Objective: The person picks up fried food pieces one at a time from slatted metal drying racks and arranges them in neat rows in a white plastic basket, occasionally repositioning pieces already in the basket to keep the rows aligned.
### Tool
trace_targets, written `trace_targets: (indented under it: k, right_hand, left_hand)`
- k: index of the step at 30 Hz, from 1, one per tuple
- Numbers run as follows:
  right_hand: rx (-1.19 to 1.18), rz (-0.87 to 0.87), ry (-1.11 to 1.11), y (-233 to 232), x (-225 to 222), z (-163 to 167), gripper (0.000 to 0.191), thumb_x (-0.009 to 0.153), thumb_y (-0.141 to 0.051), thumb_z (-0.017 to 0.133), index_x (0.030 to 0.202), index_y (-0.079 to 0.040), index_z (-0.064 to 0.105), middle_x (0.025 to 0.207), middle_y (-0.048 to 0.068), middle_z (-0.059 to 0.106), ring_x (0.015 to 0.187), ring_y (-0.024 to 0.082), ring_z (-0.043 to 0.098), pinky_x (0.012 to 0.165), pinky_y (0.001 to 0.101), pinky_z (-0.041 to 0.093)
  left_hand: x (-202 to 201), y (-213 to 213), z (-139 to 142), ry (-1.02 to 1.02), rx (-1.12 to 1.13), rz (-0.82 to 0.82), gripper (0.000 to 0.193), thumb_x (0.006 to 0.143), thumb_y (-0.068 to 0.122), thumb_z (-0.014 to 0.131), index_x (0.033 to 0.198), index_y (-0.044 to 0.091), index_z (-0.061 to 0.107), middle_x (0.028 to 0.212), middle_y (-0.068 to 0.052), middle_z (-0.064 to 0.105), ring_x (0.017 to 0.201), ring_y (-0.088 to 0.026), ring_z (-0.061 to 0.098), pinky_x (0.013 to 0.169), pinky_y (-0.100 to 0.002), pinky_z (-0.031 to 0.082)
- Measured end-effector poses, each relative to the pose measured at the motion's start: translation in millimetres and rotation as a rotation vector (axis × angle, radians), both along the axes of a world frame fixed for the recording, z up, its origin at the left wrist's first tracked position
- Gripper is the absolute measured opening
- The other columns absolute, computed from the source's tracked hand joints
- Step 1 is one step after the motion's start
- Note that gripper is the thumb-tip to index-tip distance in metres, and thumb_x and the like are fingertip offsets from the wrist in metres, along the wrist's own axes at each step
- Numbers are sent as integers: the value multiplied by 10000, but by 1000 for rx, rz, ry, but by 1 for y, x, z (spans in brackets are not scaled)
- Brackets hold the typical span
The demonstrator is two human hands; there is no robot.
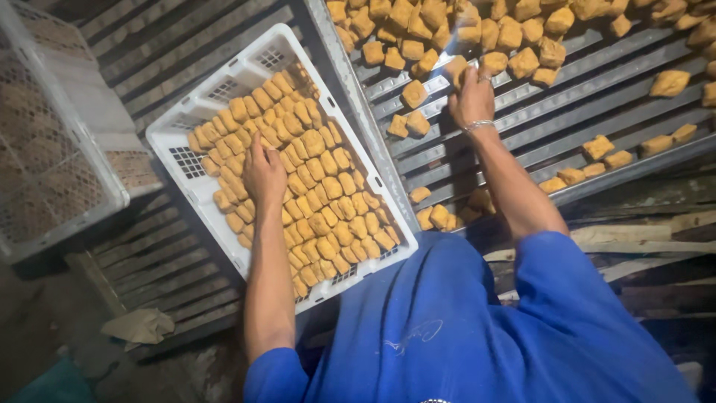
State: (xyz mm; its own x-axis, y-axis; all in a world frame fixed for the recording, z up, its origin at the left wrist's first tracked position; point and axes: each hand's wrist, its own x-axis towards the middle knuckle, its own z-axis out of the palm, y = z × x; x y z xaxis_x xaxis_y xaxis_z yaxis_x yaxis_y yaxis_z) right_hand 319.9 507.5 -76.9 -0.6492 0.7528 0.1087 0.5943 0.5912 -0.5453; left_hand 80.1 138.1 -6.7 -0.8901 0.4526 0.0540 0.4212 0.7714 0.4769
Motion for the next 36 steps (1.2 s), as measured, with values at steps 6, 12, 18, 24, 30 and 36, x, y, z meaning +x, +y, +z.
trace_targets:
  k: [6, 12, 18, 24, 30, 36]
  right_hand:
    - [25, 153, -80, -4, 60, -14, 487, 739, -66, 799, 1163, -51, 560, 1187, 310, 531, 995, 504, 594, 833, 556, 510]
    - [55, 121, 63, -2, 63, -2, 486, 896, -5, 757, 1313, -78, 520, 1319, 266, 507, 1135, 492, 583, 949, 535, 514]
    - [207, 267, 204, 27, -4, 6, 590, 794, 36, 769, 1306, -55, 489, 1368, 323, 439, 1048, 530, 583, 891, 542, 524]
    - [53, 197, 140, 8, -12, -3, 648, 896, -8, 799, 1435, -147, 468, 1434, 258, 454, 1085, 490, 624, 864, 532, 547]
    - [62, 311, 194, -38, -46, -2, 838, 767, -47, 850, 1467, -177, 408, 1456, 333, 341, 1007, 520, 623, 813, 543, 564]
    - [-26, 321, 137, -40, -64, 3, 788, 874, 22, 784, 1517, -205, 389, 1510, 277, 381, 1129, 496, 605, 918, 520, 565]
  left_hand:
    - [0, -1, -1, 3, -5, 11, 438, 1018, 245, 531, 1427, 88, 547, 1338, -182, 645, 1223, -401, 596, 1012, -493, 462]
    - [1, 2, 1, 3, -19, 23, 434, 1020, 244, 530, 1425, 88, 552, 1325, -195, 644, 1209, -411, 595, 999, -499, 461]
    - [0, 0, 0, 19, -3, 6, 430, 1020, 237, 527, 1421, 86, 561, 1305, -203, 650, 1194, -417, 608, 991, -506, 481]
    - [-2, -5, -10, 55, -1, 9, 445, 1004, 247, 553, 1421, 92, 558, 1300, -213, 657, 1166, -425, 609, 968, -512, 479]
    - [-4, -5, -12, 6, -39, 16, 450, 1021, 247, 545, 1448, 106, 539, 1301, -218, 649, 1192, -435, 597, 1002, -515, 464]
    - [1, -4, -3, -28, -22, 38, 470, 996, 248, 547, 1448, 118, 533, 1353, -197, 625, 1220, -417, 584, 1010, -511, 448]
